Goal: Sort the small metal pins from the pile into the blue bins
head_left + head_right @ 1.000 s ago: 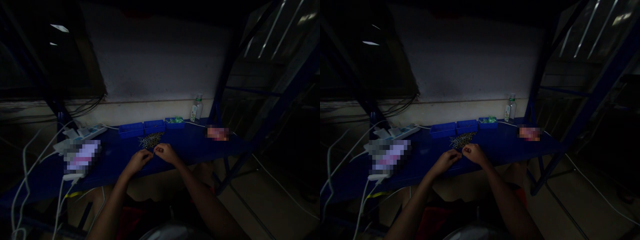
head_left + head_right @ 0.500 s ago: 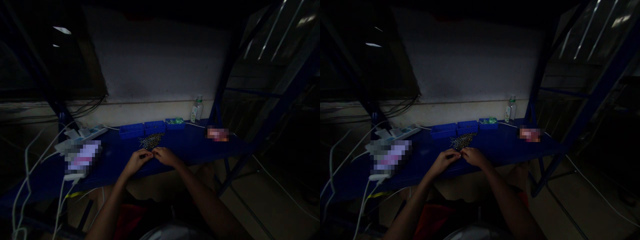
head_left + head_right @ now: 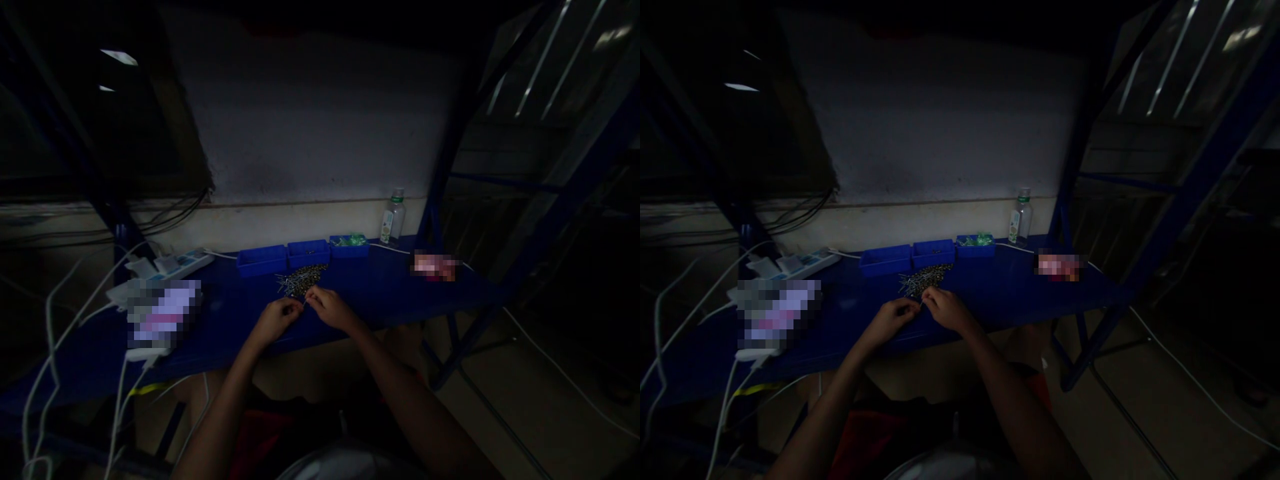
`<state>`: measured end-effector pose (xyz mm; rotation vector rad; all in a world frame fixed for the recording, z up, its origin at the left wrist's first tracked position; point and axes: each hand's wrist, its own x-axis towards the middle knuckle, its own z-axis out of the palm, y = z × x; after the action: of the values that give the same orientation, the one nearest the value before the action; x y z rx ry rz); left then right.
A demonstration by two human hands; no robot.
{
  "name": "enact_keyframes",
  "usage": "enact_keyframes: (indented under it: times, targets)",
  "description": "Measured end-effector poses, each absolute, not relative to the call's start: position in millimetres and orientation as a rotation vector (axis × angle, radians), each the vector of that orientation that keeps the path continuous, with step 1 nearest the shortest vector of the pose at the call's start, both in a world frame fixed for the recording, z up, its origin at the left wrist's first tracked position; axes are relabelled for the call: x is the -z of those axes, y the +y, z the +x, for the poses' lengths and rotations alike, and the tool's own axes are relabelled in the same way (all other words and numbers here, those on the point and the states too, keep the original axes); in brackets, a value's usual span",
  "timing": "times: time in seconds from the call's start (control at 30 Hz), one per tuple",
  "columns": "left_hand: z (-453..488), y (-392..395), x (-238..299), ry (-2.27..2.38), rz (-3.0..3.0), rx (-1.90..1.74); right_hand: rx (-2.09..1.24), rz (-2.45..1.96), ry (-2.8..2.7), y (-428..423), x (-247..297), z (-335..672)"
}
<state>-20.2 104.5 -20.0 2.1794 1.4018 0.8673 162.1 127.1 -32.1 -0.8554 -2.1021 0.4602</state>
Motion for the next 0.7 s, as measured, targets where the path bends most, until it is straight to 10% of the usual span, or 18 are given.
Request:
enact_keyframes:
  times: [0.7]
  targets:
    - [-65.1,192.1,-32.8,2.048,2.069,-1.265,-0.457,-1.033,-2.115,132.2,36.2,159.6]
